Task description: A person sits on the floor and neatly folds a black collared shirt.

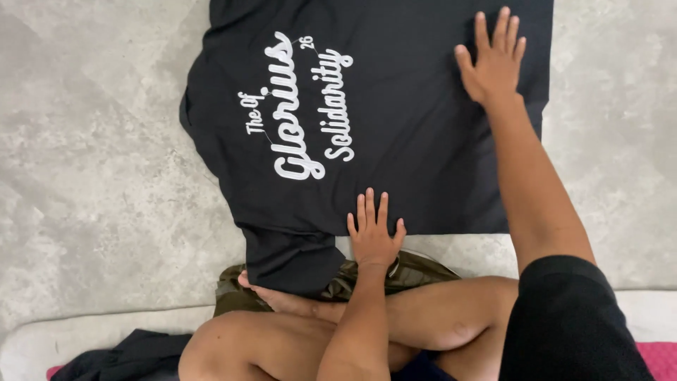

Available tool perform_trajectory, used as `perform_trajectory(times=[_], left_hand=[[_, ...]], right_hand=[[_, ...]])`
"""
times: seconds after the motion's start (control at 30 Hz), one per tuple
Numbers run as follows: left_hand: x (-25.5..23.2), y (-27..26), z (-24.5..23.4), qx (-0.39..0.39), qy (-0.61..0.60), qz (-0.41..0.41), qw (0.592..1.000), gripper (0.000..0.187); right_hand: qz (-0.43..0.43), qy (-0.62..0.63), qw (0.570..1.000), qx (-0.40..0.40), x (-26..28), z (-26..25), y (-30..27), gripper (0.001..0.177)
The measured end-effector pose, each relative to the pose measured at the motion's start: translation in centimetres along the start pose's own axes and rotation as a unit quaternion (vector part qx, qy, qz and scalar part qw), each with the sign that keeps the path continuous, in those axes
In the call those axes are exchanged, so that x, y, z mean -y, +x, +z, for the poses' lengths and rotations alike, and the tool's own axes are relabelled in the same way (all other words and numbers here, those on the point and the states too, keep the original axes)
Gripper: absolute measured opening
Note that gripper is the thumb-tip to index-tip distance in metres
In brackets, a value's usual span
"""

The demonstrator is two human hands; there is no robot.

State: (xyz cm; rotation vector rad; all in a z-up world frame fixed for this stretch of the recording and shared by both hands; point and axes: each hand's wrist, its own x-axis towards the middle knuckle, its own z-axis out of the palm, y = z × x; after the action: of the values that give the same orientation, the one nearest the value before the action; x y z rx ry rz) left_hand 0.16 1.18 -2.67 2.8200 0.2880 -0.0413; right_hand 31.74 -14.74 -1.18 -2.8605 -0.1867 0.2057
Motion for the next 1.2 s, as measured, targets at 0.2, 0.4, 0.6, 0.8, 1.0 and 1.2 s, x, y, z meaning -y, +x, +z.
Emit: perform_trajectory(times=[0.2,0.4,0.6,0.8,1.0,1.2], left_hand=[[0.1,0.0,-0.1,-0.002,-0.008,0.003,1.000,0.061],[0.1,0.0,-0.3,-0.010,-0.009,0.001,1.000,0.060],[0.2,-0.2,1.3,-0.064,-0.004,0.005,0.998,0.058],[0.0,-0.3,-1.0,0.020,-0.038,0.013,0.999,0.071],[8.4,4.2,0.4,0.115,0.052,0.150,0.981,0.041],[17.4,2.9,-13.4,0.203,0.190,-0.194,0.941,0.046]], right_hand=[[-0.114,-0.071,0.991,0.005,-1.9,0.4,-3.5,0.064],[-0.058,-0.030,0.997,-0.039,-1.9,-1.3,-5.5,0.064],[-0.218,-0.032,0.972,0.084,4.5,-0.1,-18.3,0.064],[-0.264,-0.088,0.930,0.242,7.5,2.5,-23.5,0.063],[-0.064,0.243,0.942,0.220,15.8,0.4,-28.9,0.056],[-0.044,0.166,0.950,0.260,18.7,6.2,-34.3,0.052]])
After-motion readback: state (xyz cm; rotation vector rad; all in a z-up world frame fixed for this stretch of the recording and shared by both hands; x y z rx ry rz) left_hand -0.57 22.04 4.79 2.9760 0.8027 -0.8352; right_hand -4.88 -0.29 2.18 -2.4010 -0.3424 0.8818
